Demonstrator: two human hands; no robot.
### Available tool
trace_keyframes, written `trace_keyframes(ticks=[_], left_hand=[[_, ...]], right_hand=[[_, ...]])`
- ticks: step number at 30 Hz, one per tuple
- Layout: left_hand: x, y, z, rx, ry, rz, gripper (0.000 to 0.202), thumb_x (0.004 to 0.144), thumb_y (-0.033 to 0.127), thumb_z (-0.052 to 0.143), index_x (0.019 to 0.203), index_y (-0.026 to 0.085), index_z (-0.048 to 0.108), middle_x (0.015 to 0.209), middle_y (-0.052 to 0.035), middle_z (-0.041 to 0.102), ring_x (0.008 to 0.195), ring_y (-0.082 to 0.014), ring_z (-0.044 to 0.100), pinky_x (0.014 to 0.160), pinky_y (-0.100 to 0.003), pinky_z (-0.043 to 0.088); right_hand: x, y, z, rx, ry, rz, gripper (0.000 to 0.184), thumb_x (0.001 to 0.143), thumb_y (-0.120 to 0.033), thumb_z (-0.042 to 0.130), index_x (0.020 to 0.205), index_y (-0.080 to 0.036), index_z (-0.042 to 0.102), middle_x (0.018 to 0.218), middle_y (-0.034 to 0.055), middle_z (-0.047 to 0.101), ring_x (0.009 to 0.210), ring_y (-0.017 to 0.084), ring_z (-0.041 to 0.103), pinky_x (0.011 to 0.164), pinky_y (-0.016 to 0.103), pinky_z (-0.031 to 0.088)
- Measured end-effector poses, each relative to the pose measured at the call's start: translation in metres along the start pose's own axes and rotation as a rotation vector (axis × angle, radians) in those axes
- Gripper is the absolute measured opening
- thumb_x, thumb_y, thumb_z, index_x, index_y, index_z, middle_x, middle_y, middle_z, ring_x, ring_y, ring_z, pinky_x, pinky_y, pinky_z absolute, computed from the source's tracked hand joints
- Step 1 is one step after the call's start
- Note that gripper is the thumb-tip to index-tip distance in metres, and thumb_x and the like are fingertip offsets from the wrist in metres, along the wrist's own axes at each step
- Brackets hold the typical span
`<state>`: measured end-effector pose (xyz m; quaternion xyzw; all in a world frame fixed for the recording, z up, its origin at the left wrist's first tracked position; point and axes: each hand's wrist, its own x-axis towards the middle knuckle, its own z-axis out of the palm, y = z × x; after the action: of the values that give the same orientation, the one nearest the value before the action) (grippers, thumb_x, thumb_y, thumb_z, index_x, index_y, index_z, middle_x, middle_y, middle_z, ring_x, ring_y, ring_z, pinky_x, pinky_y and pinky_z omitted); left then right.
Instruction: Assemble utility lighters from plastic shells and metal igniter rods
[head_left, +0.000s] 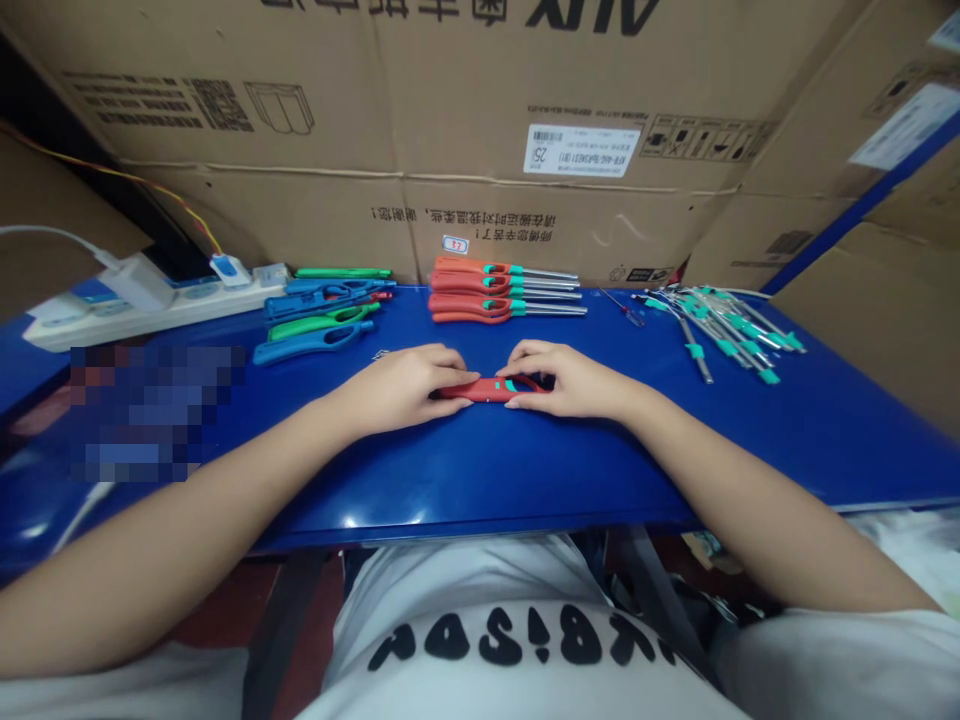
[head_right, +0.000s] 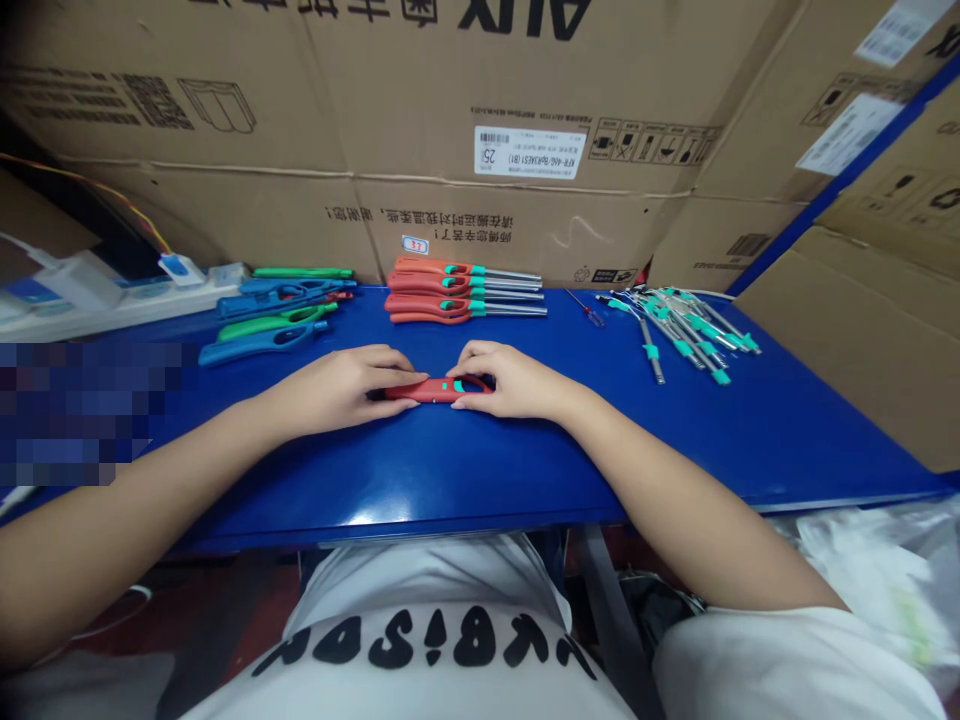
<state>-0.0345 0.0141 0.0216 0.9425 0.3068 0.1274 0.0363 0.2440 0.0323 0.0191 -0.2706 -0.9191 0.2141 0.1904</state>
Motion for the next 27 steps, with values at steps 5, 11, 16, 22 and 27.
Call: trace_keyframes(ticks=[5,11,16,22,27], left_hand=[[0.001,0.004,0.000,0.083,0.016,0.002,0.037,0.092,0.031,0.061,0.124,0.016,0.070,0.113,-0.0104,0.072,0.102,-0.0258,0.068,0.090,-0.035,0.054],[-0.001,0.003,0.000,-0.018,0.059,-0.001,0.032,0.099,0.035,0.054,0.121,0.017,0.070,0.109,-0.0090,0.073,0.096,-0.0220,0.069,0.084,-0.031,0.053],[0.000,0.005,0.000,-0.070,0.093,0.023,0.032,0.104,0.038,0.049,0.114,0.017,0.071,0.099,-0.0082,0.073,0.087,-0.0198,0.070,0.078,-0.029,0.052],[0.002,0.003,0.002,-0.103,0.130,0.028,0.033,0.104,0.038,0.048,0.114,0.017,0.072,0.102,-0.0098,0.075,0.093,-0.0216,0.071,0.086,-0.033,0.054],[0.000,0.000,0.000,-0.027,0.191,0.009,0.033,0.104,0.038,0.050,0.114,0.016,0.073,0.105,-0.0101,0.076,0.094,-0.0229,0.072,0.085,-0.033,0.055]], right_hand=[[-0.002,-0.001,-0.003,-0.096,-0.030,0.001,0.037,0.091,-0.035,0.068,0.125,-0.019,0.070,0.115,0.0108,0.065,0.102,0.023,0.065,0.092,0.037,0.052],[-0.006,-0.001,-0.012,-0.183,-0.072,0.022,0.029,0.093,-0.030,0.063,0.118,-0.019,0.073,0.110,0.0088,0.068,0.091,0.021,0.067,0.081,0.032,0.052],[-0.006,-0.006,-0.013,-0.254,-0.068,-0.023,0.025,0.100,-0.030,0.054,0.110,-0.018,0.074,0.103,0.0083,0.071,0.088,0.020,0.068,0.077,0.029,0.049],[-0.007,-0.006,-0.015,-0.289,-0.066,-0.003,0.026,0.100,-0.033,0.056,0.109,-0.018,0.075,0.102,0.0073,0.074,0.087,0.019,0.069,0.073,0.028,0.047],[-0.006,0.002,-0.018,-0.309,-0.009,0.032,0.026,0.096,-0.034,0.063,0.113,-0.018,0.073,0.104,0.0080,0.075,0.094,0.022,0.069,0.079,0.030,0.048]])
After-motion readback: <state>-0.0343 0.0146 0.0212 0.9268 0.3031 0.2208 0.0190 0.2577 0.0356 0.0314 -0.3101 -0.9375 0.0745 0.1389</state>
